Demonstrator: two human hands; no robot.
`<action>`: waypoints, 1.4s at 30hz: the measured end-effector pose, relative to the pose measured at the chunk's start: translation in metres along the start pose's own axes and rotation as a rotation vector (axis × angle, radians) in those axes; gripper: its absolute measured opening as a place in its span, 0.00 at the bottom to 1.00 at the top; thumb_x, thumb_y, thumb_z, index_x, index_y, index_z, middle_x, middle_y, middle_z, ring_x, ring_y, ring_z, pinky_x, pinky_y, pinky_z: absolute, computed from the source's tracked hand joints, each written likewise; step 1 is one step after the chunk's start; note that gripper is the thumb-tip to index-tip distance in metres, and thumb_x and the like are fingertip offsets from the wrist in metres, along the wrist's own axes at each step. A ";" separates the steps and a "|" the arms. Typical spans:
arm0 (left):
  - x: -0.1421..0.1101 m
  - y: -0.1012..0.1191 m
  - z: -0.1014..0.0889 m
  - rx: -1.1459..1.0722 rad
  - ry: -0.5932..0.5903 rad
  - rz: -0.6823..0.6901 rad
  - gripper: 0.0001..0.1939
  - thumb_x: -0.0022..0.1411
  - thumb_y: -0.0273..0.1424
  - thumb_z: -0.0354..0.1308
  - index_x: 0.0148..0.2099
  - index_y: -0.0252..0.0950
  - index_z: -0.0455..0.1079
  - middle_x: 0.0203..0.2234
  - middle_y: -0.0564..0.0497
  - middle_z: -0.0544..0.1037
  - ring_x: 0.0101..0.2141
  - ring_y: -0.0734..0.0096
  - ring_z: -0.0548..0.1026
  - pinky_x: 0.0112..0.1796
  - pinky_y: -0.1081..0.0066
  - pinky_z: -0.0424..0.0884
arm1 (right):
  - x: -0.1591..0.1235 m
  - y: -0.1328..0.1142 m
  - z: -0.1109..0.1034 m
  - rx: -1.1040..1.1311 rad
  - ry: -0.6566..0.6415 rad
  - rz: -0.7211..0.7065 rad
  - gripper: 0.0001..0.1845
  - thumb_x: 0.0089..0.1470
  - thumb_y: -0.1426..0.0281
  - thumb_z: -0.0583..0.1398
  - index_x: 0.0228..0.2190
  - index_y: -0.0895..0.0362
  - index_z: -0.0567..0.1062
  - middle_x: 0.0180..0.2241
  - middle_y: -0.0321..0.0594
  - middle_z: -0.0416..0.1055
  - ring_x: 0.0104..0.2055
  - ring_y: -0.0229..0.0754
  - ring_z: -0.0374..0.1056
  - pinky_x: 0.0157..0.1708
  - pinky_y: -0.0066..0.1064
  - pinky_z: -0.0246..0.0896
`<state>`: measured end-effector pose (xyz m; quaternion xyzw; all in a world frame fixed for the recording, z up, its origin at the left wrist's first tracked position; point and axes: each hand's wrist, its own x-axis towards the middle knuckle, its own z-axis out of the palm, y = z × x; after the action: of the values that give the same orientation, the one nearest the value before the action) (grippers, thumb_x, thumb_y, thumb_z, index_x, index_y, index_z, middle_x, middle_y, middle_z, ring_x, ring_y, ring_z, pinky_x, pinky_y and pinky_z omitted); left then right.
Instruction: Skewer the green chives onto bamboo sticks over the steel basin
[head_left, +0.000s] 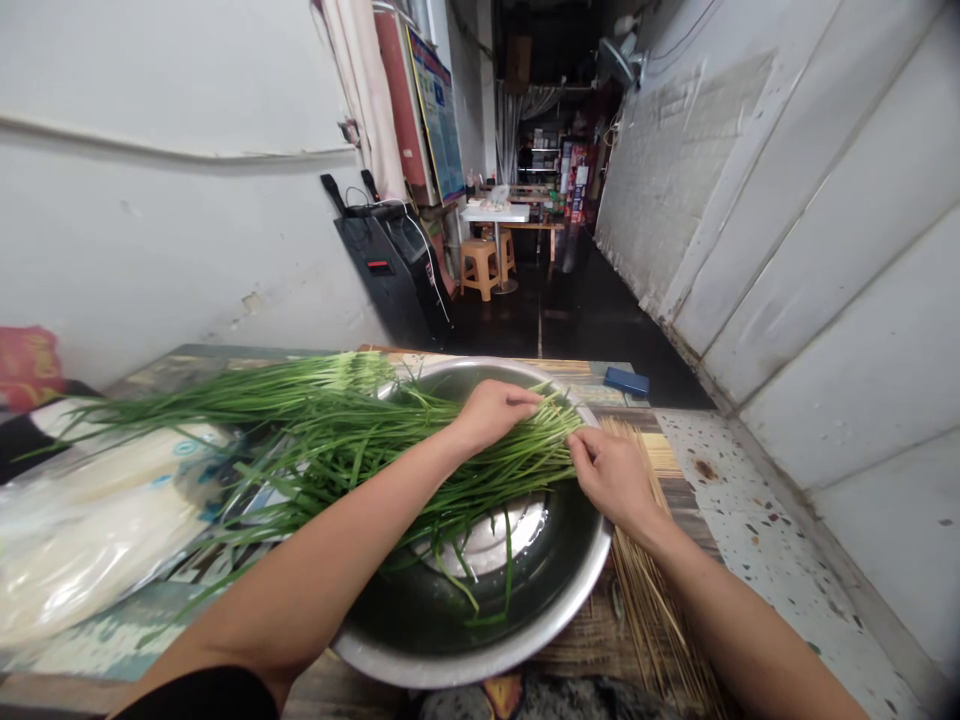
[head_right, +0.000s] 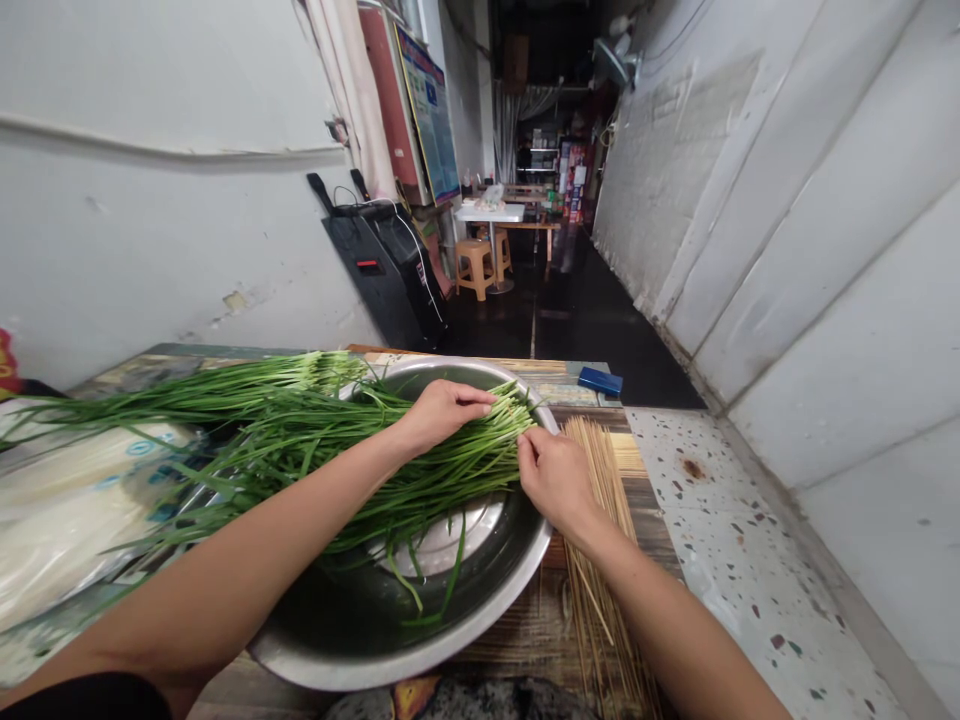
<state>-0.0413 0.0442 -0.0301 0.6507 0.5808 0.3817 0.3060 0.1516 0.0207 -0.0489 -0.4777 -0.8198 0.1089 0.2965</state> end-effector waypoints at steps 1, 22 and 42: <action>0.000 0.000 0.000 0.006 0.002 0.004 0.11 0.51 0.28 0.59 0.39 0.34 0.78 0.36 0.49 0.81 0.38 0.67 0.77 0.45 0.69 0.69 | 0.000 0.000 0.000 0.002 -0.001 0.001 0.18 0.57 0.67 0.49 0.17 0.56 0.63 0.16 0.34 0.60 0.19 0.35 0.56 0.23 0.27 0.42; 0.002 0.010 -0.013 0.187 -0.050 0.158 0.12 0.56 0.29 0.55 0.42 0.38 0.77 0.37 0.50 0.80 0.38 0.69 0.75 0.43 0.71 0.66 | 0.001 0.000 -0.001 0.013 0.024 -0.005 0.17 0.56 0.67 0.49 0.18 0.56 0.64 0.15 0.34 0.60 0.18 0.35 0.55 0.22 0.27 0.42; 0.013 -0.010 -0.008 0.471 -0.032 0.030 0.20 0.54 0.24 0.53 0.49 0.36 0.74 0.31 0.48 0.79 0.34 0.67 0.74 0.43 0.70 0.66 | 0.000 -0.001 -0.001 -0.003 0.015 0.007 0.17 0.55 0.67 0.50 0.16 0.56 0.60 0.14 0.32 0.57 0.18 0.33 0.51 0.22 0.27 0.39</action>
<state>-0.0531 0.0585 -0.0326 0.7185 0.6394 0.2297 0.1491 0.1514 0.0206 -0.0481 -0.4819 -0.8160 0.1048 0.3016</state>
